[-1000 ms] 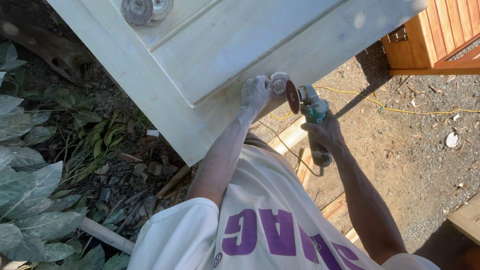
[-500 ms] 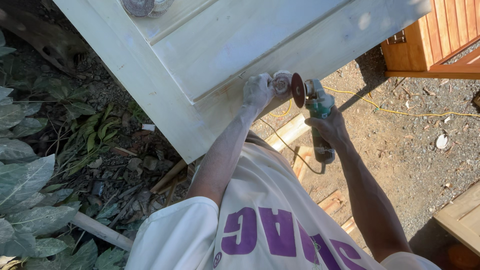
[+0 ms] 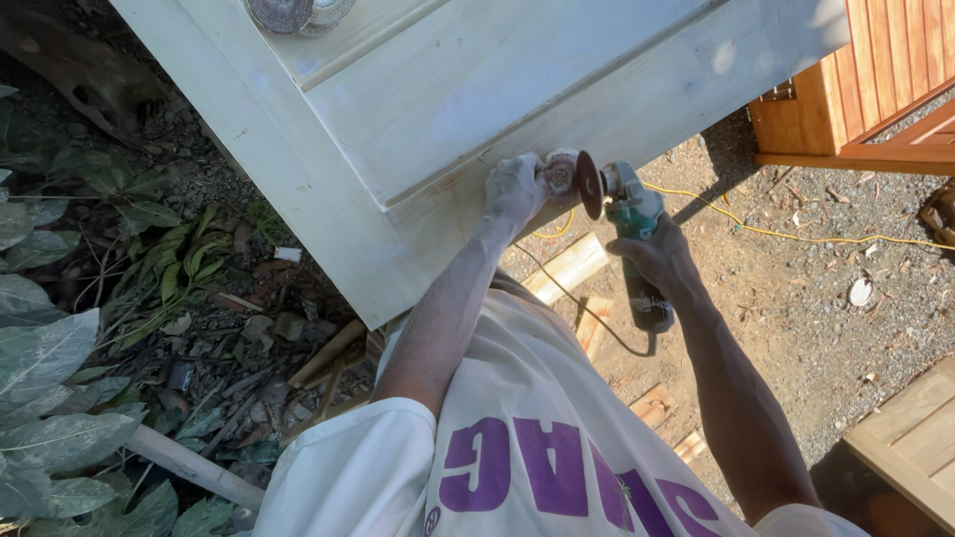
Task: The person sands the surface of a wooden door using a hand-held power sander and a sanding block, switching between different sanding attachments and manually wiping away dust.
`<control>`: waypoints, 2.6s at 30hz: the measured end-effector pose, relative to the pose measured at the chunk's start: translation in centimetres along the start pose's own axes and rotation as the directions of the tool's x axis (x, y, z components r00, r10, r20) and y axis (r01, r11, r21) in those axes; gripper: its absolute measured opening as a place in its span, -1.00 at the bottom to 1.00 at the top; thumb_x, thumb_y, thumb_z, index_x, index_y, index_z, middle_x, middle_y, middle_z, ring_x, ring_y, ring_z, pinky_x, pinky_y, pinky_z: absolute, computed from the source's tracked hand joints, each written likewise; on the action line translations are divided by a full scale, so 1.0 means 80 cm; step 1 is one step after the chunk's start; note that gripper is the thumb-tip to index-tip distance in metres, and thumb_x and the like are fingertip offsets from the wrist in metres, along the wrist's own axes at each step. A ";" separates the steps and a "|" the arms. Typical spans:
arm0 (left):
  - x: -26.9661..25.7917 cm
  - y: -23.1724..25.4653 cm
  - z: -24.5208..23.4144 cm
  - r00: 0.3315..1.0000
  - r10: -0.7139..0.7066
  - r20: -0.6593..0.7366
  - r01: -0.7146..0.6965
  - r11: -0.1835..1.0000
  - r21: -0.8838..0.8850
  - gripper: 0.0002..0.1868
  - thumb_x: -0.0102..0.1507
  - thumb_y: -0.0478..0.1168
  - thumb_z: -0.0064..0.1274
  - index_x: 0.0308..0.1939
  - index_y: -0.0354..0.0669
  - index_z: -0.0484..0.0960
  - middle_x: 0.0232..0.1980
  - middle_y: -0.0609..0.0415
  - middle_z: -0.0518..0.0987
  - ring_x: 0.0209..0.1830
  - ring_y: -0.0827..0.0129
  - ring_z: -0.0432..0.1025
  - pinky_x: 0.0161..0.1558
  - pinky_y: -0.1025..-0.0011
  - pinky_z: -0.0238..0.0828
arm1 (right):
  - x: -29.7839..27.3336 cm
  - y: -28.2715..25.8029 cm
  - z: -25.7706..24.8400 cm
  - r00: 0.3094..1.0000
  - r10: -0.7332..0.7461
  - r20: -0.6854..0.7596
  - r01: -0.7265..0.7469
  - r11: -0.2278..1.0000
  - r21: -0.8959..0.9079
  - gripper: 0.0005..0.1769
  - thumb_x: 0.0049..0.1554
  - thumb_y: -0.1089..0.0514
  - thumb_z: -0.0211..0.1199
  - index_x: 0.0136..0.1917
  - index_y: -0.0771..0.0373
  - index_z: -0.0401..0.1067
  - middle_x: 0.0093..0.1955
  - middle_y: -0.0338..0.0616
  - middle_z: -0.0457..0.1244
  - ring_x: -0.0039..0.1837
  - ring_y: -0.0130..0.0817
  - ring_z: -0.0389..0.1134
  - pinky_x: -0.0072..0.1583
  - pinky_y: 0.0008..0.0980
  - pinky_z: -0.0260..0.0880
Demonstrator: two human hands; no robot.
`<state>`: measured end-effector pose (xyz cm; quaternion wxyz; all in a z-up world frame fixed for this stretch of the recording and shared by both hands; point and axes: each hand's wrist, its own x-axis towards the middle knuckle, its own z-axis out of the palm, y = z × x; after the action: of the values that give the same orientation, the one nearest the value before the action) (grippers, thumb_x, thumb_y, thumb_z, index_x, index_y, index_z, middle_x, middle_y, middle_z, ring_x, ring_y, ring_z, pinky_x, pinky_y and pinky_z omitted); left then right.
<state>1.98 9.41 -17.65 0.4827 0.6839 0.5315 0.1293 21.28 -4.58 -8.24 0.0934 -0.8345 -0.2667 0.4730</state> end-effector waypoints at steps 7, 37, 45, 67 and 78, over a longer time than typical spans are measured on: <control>0.000 -0.003 0.002 1.000 0.011 0.003 -0.011 0.999 0.031 -0.87 0.15 -0.24 0.21 -0.26 -0.16 0.70 -0.31 -0.14 0.69 -0.26 0.00 0.61 -0.10 0.07 0.52 | -0.001 -0.021 -0.002 0.999 -0.022 0.039 0.019 0.996 0.083 -0.38 -0.06 0.14 0.46 0.22 0.32 0.32 0.00 0.07 0.33 -0.04 -0.10 0.44 0.02 -0.09 0.60; 0.005 -0.015 0.012 0.998 0.047 -0.031 -0.048 0.999 -0.011 -0.88 0.19 -0.16 0.22 -0.34 -0.12 0.71 -0.39 -0.08 0.69 -0.38 0.09 0.62 -0.19 0.10 0.53 | -0.015 0.011 0.020 0.991 -0.007 -0.137 -0.029 0.966 -0.257 -0.18 -0.11 0.00 0.46 0.25 0.43 0.16 -0.10 0.16 0.37 -0.19 -0.05 0.48 -0.09 -0.10 0.58; 0.010 -0.020 0.017 1.000 0.024 0.015 -0.024 1.000 -0.008 -0.79 0.22 -0.06 0.25 -0.37 -0.10 0.71 -0.44 0.01 0.68 -0.47 0.24 0.60 -0.29 0.19 0.54 | -0.016 0.006 0.021 0.993 -0.020 -0.116 -0.020 0.941 -0.337 -0.17 -0.12 0.04 0.42 0.27 0.45 0.14 -0.10 0.16 0.38 -0.20 -0.06 0.48 -0.12 -0.09 0.59; 0.009 -0.015 0.012 0.999 0.032 -0.022 -0.032 0.999 -0.012 -0.89 0.18 -0.15 0.21 -0.32 -0.08 0.73 -0.37 -0.08 0.70 -0.31 0.03 0.61 -0.15 0.07 0.52 | 0.002 -0.010 0.008 0.994 -0.076 -0.081 0.051 0.958 -0.281 -0.13 -0.17 0.06 0.48 0.28 0.45 0.15 -0.08 0.12 0.35 -0.19 -0.09 0.46 -0.15 -0.13 0.58; -0.002 -0.013 0.011 1.000 -0.004 0.016 0.004 1.000 -0.004 -0.90 0.20 -0.26 0.17 -0.25 -0.14 0.75 -0.30 -0.09 0.71 -0.30 0.10 0.63 -0.11 0.12 0.56 | 0.001 -0.008 0.016 0.997 -0.014 -0.082 -0.002 0.981 -0.193 -0.29 -0.12 0.10 0.45 0.20 0.41 0.23 -0.16 0.08 0.31 -0.28 -0.14 0.41 -0.21 -0.12 0.59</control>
<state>1.87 8.77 -18.88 0.4885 0.6829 0.5288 0.1242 20.01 -4.12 -8.72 0.0243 -0.8577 -0.3099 0.4096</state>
